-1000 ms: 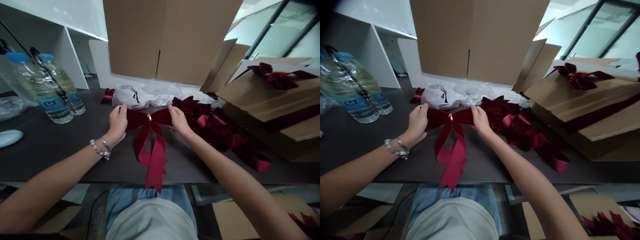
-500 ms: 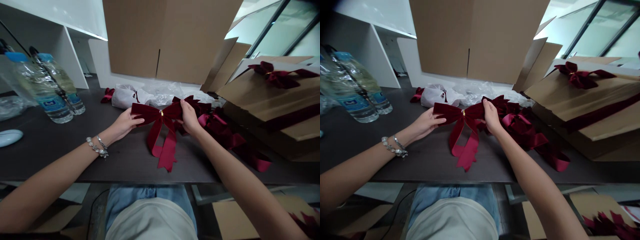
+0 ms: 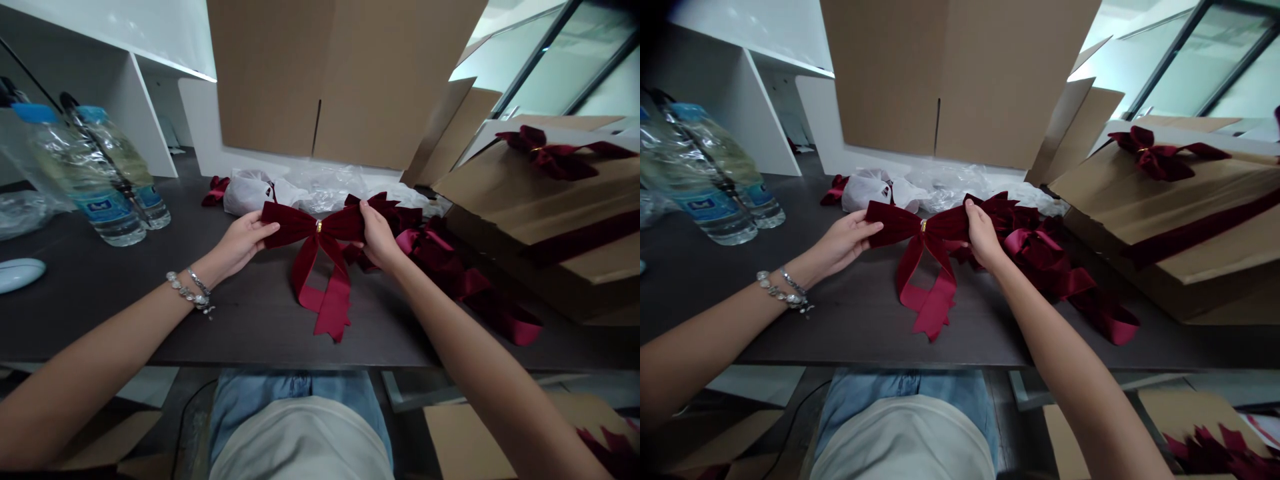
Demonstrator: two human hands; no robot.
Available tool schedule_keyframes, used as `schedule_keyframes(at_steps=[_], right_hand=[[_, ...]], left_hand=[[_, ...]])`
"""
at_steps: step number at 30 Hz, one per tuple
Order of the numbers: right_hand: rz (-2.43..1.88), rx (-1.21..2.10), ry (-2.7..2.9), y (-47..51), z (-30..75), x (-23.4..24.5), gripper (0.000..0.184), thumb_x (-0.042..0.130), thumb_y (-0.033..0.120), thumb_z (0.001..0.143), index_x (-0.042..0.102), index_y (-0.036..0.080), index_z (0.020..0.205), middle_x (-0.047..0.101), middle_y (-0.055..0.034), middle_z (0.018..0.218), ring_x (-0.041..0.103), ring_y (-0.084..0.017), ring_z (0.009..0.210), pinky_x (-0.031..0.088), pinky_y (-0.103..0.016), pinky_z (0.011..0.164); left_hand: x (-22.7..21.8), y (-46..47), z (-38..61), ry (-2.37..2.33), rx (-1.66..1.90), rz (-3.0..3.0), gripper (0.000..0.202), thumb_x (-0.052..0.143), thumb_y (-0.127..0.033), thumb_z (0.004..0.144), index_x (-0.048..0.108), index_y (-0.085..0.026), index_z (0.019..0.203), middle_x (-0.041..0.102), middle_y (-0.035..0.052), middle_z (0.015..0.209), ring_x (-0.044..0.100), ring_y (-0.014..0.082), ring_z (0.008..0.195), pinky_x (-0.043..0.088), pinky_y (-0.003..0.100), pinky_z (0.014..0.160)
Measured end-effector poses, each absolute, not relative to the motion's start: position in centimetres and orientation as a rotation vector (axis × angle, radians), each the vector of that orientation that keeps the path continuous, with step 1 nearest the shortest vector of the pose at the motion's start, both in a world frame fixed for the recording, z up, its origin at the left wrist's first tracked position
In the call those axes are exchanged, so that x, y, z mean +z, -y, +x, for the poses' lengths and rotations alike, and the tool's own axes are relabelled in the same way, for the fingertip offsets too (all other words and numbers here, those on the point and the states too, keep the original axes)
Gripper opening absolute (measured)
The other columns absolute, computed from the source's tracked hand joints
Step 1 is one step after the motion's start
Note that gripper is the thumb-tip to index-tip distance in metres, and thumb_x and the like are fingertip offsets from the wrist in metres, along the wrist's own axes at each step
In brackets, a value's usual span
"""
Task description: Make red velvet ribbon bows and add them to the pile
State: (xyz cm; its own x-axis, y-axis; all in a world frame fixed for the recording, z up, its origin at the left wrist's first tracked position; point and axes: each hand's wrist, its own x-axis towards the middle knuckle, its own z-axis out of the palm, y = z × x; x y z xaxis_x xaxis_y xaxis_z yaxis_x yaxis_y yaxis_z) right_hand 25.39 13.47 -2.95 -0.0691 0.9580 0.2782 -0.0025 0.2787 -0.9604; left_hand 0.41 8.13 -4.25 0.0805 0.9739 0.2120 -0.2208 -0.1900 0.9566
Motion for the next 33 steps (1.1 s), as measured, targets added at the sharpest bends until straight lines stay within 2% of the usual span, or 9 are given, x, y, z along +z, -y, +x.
schedule_keyframes(at_steps=[4,7,9,12,15,17,21,24,33], right_hand=[[-0.974,1.124,1.401,-13.3,25.7,-2.6,0.032,0.053,0.05,0.089,0.045,0.02,0.082,0.049,-0.0023,0.072,0.049,-0.012,0.061,0.044,-0.024,0.048],[-0.939,1.131,1.417,-13.4,26.0,-2.7,0.021,0.058,0.038,0.088,0.045,0.022,0.093,0.054,-0.0015,0.08,0.054,-0.013,0.069,0.05,-0.025,0.057],[-0.896,1.091,1.481,-13.5,26.3,-2.8,0.024,0.061,0.032,0.086,0.044,0.024,0.101,0.055,0.0004,0.08,0.056,-0.013,0.069,0.05,-0.024,0.056],[-0.838,1.046,1.663,-13.5,26.9,-2.6,0.019,0.061,0.036,0.087,0.052,0.023,0.099,0.059,-0.0017,0.088,0.058,-0.013,0.075,0.05,-0.024,0.06],[-0.83,1.047,1.829,-13.2,27.5,-2.0,0.025,0.062,0.04,0.087,0.061,0.02,0.101,0.062,-0.006,0.106,0.061,-0.016,0.091,0.053,-0.028,0.073],[-0.835,1.014,1.89,-13.1,27.8,-1.7,0.032,0.071,0.034,0.081,0.062,0.019,0.107,0.062,-0.0067,0.114,0.061,-0.018,0.099,0.054,-0.031,0.083],[-0.812,0.98,1.897,-13.4,28.5,-1.5,0.038,0.077,0.024,0.073,0.061,0.02,0.107,0.061,-0.0068,0.12,0.061,-0.019,0.105,0.053,-0.033,0.093],[-0.773,1.038,1.908,-14.0,28.9,-1.7,0.041,0.076,0.022,0.072,0.06,0.021,0.109,0.061,-0.0064,0.119,0.062,-0.02,0.107,0.053,-0.036,0.094],[-0.842,0.861,1.922,-14.3,29.2,-1.7,0.037,0.078,0.027,0.072,0.063,0.021,0.106,0.061,-0.0059,0.121,0.06,-0.02,0.108,0.049,-0.037,0.1]], left_hand=[[-4.3,-8.6,0.1,-0.961,1.442,1.217,0.03,0.067,-0.02,0.081,0.062,-0.014,0.11,0.072,0.0096,0.102,0.069,0.0146,0.089,0.058,0.024,0.077],[-4.2,-8.7,-0.1,-1.072,1.509,1.234,0.051,0.068,-0.019,0.078,0.051,-0.022,0.126,0.072,0.005,0.089,0.068,0.0123,0.071,0.054,0.019,0.059],[-4.2,-8.8,-0.3,-1.091,1.542,1.258,0.06,0.068,-0.019,0.078,0.043,-0.028,0.131,0.071,0.0022,0.085,0.067,0.0117,0.065,0.051,0.018,0.052],[-4.1,-9.0,-0.6,-1.095,1.581,1.331,0.043,0.066,-0.019,0.078,0.05,-0.026,0.117,0.067,-0.0007,0.077,0.062,0.0086,0.056,0.043,0.013,0.044],[-3.9,-9.2,-1.2,-1.144,1.58,1.424,0.018,0.064,-0.023,0.08,0.059,-0.021,0.097,0.06,-0.0013,0.069,0.054,0.0049,0.051,0.034,0.009,0.038],[-3.6,-9.3,-1.8,-1.146,1.519,1.454,0.017,0.066,-0.025,0.078,0.062,-0.02,0.094,0.063,0.0016,0.079,0.058,0.0065,0.06,0.04,0.01,0.042],[-3.2,-9.6,-2.9,-1.06,1.324,1.517,0.046,0.078,-0.018,0.065,0.061,-0.022,0.107,0.064,0.0057,0.109,0.064,0.0143,0.09,0.056,0.02,0.066],[-3.3,-9.9,-3.3,-1.042,1.293,1.539,0.056,0.08,-0.012,0.059,0.061,-0.021,0.11,0.065,0.0056,0.109,0.064,0.0138,0.095,0.056,0.022,0.075],[-3.7,-10.3,-3.3,-1.107,1.451,1.586,0.041,0.08,-0.015,0.061,0.067,-0.017,0.1,0.069,0.0077,0.103,0.067,0.0152,0.093,0.057,0.026,0.084]])
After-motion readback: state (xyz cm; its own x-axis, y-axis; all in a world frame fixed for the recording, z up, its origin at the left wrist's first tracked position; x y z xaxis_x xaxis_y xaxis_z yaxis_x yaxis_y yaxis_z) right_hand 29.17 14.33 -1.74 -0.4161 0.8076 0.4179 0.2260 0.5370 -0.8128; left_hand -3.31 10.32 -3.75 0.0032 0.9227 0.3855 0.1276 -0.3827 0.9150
